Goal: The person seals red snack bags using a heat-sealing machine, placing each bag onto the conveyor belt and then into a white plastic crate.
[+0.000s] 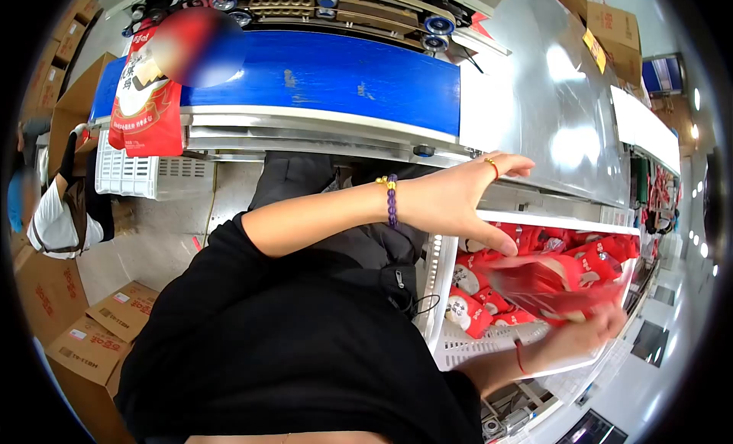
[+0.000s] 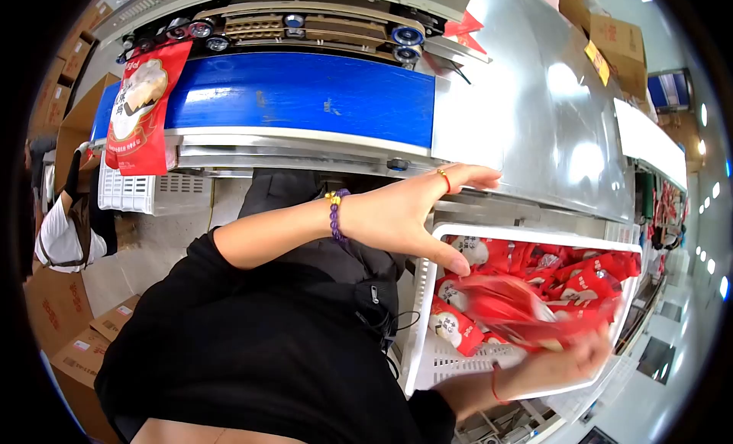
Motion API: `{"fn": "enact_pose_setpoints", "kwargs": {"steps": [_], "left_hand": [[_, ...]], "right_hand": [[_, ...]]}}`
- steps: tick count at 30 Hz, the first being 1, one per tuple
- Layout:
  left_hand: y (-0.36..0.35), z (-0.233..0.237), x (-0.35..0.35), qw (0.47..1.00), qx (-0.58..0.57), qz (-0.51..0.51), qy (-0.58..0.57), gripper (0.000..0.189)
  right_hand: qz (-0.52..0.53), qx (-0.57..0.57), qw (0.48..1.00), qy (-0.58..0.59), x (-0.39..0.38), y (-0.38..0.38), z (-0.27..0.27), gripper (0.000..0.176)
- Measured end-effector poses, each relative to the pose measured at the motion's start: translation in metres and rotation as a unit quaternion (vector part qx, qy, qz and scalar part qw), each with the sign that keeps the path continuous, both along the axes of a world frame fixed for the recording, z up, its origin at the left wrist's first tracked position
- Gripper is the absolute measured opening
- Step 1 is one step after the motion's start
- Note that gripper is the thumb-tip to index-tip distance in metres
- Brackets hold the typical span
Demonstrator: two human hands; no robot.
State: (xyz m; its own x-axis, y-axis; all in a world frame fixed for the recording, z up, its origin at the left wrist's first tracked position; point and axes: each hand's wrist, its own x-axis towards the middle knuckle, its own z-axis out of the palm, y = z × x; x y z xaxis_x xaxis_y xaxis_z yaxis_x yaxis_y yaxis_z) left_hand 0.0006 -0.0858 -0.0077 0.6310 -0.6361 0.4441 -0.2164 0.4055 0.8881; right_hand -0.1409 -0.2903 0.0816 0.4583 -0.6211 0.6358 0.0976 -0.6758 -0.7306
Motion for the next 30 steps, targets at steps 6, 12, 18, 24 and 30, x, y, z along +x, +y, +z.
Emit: {"fn": "enact_pose_setpoints", "kwargs": {"steps": [6, 12, 18, 24, 30], "left_hand": [[0.027, -0.017, 0.016, 0.945, -0.108, -0.01, 0.309, 0.039], [0.008, -0.038, 0.006, 0.987, -0.048, 0.117, 0.103, 0.047], [-0.002, -0.035, 0.024, 0.95, -0.03, 0.141, 0.277, 0.028], [-0.017, -0.045, 0.073, 0.971, 0.05, 0.083, 0.22, 0.037], [-0.057, -0.07, 0.128, 0.91, 0.193, 0.345, 0.123, 0.034]], "right_hand": [[0.313, 0.25, 0.916, 0.025, 0.091, 0.044, -0.064, 0.021], [0.242, 0.315, 0.918, -0.015, 0.117, 0.021, -0.085, 0.021], [0.356, 0.335, 0.86, 0.148, 0.098, -0.01, -0.117, 0.03], [0.296, 0.384, 0.87, 0.085, 0.126, -0.043, -0.117, 0.024], [0.25, 0.351, 0.896, 0.104, 0.187, -0.075, -0.133, 0.032]]}}
